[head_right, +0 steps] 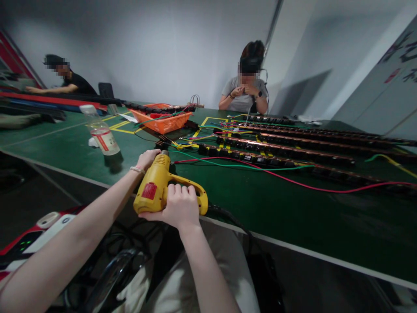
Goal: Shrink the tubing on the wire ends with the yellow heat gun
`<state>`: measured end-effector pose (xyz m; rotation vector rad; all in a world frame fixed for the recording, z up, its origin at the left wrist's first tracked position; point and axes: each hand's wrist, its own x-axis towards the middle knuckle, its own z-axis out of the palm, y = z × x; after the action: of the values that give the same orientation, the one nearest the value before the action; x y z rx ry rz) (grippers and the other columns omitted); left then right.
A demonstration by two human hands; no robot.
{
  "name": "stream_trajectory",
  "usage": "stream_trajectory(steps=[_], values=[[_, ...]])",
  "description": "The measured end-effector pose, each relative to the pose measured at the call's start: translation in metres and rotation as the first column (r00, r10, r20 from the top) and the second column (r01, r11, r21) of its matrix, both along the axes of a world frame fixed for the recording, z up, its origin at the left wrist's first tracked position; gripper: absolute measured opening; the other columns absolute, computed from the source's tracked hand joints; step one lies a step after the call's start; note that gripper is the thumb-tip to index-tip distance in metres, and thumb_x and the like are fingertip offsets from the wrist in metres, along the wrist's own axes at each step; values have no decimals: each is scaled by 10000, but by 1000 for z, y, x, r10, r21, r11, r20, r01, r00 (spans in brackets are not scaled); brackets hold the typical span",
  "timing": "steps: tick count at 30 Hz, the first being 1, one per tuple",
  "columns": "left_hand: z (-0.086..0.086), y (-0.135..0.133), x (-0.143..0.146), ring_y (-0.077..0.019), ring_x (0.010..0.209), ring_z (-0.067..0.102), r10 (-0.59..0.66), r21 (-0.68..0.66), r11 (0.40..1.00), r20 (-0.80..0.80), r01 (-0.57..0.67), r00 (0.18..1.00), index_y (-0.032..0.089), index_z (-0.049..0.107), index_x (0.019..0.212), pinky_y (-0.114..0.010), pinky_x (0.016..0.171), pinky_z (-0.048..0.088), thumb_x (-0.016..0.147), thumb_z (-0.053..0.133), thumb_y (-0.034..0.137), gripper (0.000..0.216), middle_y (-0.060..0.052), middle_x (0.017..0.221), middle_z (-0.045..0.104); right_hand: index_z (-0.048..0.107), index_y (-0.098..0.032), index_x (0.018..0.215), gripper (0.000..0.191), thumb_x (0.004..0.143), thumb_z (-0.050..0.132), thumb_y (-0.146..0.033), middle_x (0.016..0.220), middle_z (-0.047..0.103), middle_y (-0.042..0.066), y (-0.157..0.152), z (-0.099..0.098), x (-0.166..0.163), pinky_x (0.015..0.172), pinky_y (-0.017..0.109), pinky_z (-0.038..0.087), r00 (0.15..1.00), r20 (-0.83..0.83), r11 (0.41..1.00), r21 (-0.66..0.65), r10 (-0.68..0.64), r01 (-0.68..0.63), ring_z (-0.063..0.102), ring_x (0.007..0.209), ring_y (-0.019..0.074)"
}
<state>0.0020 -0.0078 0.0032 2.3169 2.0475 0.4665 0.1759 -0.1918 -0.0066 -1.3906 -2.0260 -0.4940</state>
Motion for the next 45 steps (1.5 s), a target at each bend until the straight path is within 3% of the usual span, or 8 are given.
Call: stream_trajectory(steps=[3, 9, 15, 20, 28, 33, 41, 45], values=[[-5, 3, -2, -188, 828, 593, -107, 112, 989, 141, 92, 984, 218, 612, 932, -258, 700, 418, 855, 368, 366, 296, -54, 907, 668, 550, -170, 716, 808, 599, 242, -907, 635, 564, 38, -7, -2, 18, 666, 329, 261, 998, 36, 999, 30, 41, -42, 511, 609, 162], [-11, 6, -7, -150, 823, 567, -400, 328, 900, 355, 289, 845, 160, 632, 745, -246, 790, 425, 824, 325, 313, 352, -41, 837, 629, 596, -141, 808, 815, 604, 325, -882, 685, 602, 51, -24, -5, 63, 700, 337, 284, 996, 70, 997, 52, 54, -58, 533, 651, 173], [-8, 1, -4, -113, 667, 532, -410, 168, 911, 258, 377, 875, 162, 612, 600, -233, 659, 408, 838, 381, 477, 457, -24, 788, 607, 588, -150, 795, 787, 570, 391, -878, 690, 618, 37, -33, 1, 100, 706, 322, 314, 998, 45, 999, 2, 51, -52, 571, 658, 166], [-8, 0, -1, -122, 725, 540, -448, 167, 891, 179, 421, 876, 180, 658, 770, -229, 674, 418, 802, 458, 453, 340, -28, 860, 607, 585, -153, 802, 703, 619, 430, -814, 692, 630, 37, -40, 7, 119, 691, 312, 324, 994, 89, 998, 0, 67, -67, 574, 634, 156], [-9, -2, 10, -141, 763, 559, -527, 101, 848, 274, 521, 805, 197, 679, 905, -253, 700, 428, 803, 468, 428, 329, -30, 906, 633, 575, -162, 780, 698, 630, 385, -816, 663, 619, 33, -41, 6, 121, 678, 314, 320, 994, 88, 998, 0, 64, -64, 568, 606, 164], [-12, -4, 19, -141, 690, 533, -485, 129, 874, 232, 468, 843, 200, 650, 836, -256, 604, 382, 767, 537, 463, 295, -19, 818, 633, 585, -159, 784, 722, 628, 371, -832, 664, 626, 32, -39, 9, 122, 673, 309, 315, 993, 91, 998, -10, 70, -69, 571, 597, 161], [-20, 9, 15, -118, 631, 492, -455, 163, 879, 573, 449, 682, 144, 589, 837, -250, 586, 390, 745, 554, 441, 312, -19, 730, 579, 571, -176, 760, 738, 621, 354, -868, 666, 642, 19, -19, 11, 123, 660, 315, 307, 989, 113, 993, -58, -98, 105, 596, 617, 176], [-18, 8, 15, -132, 678, 516, -495, 177, 854, 567, 490, 658, 148, 594, 819, -261, 628, 411, 747, 546, 404, 271, -30, 766, 596, 551, -193, 804, 682, 638, 406, -839, 739, 660, 29, -8, 15, 120, 653, 317, 313, 970, 144, 961, -169, -194, 218, 615, 686, 198]])
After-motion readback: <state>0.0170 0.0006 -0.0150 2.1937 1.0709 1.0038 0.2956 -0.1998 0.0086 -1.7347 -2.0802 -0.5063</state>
